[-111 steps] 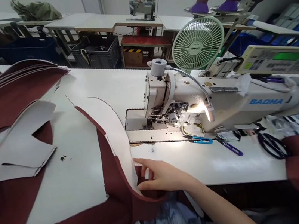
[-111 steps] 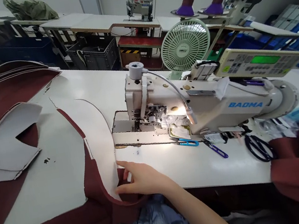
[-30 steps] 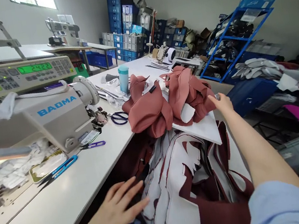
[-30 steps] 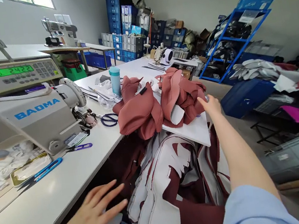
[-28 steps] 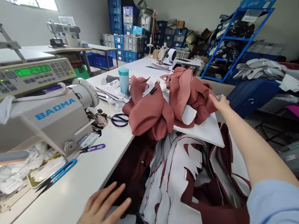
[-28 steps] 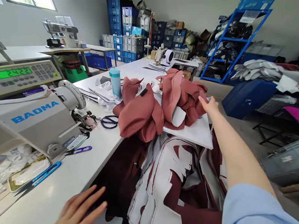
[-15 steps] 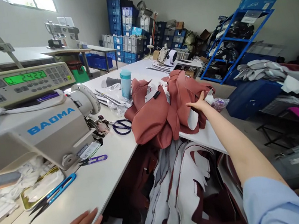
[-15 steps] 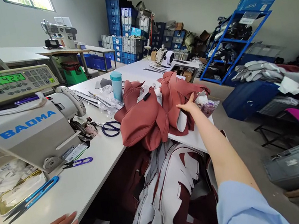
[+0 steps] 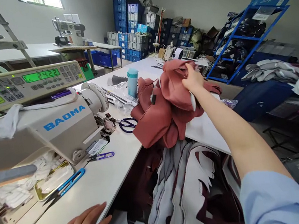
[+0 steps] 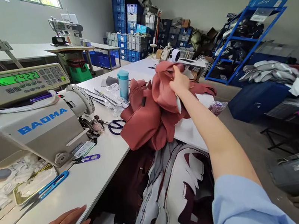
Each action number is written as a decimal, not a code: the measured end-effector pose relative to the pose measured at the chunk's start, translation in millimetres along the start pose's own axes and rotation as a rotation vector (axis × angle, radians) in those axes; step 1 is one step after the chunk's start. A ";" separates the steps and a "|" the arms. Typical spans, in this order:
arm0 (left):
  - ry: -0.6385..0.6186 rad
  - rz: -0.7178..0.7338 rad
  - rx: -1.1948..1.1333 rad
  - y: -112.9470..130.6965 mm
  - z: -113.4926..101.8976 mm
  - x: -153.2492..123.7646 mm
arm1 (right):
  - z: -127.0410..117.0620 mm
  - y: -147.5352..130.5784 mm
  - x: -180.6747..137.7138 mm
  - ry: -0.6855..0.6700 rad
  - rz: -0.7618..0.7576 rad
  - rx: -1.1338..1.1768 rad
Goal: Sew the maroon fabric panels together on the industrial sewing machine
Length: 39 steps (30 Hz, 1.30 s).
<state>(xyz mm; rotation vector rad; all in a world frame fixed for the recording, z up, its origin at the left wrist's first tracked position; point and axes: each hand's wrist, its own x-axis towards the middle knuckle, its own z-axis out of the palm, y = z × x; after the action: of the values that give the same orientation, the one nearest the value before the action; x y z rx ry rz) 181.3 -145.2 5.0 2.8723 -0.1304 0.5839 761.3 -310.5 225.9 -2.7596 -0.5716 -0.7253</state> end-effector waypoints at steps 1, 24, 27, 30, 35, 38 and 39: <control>0.001 0.011 -0.010 -0.8 -0.4 -0.3 | -0.4 -20.5 -6.1 -0.046 -0.072 -0.027; -0.068 -0.098 -0.033 10.4 -8.1 -4.5 | 58.0 3.1 -85.5 -0.604 -0.202 0.234; -0.073 -0.100 -0.029 10.7 -7.9 -4.4 | 68.7 8.9 -84.2 -0.562 -0.165 0.288; -0.070 -0.085 -0.023 8.3 -6.2 -5.4 | 67.0 17.9 -80.6 -0.482 -0.143 0.364; -0.086 -0.035 -0.004 -1.1 -3.1 -8.4 | 54.5 29.6 -71.9 -0.266 -0.059 0.513; -0.113 -0.012 -0.001 -1.9 -4.8 -7.4 | 46.5 26.5 -61.2 -0.170 -0.021 0.599; -0.114 -0.022 0.000 -0.2 -5.9 -6.3 | 42.4 23.7 -55.9 -0.150 -0.013 0.621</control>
<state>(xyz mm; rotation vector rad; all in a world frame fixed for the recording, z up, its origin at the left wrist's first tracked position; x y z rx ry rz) 173.4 -143.4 7.8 2.9029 -0.1162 0.4154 744.5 -335.8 158.3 -2.2356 -0.7032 -0.2726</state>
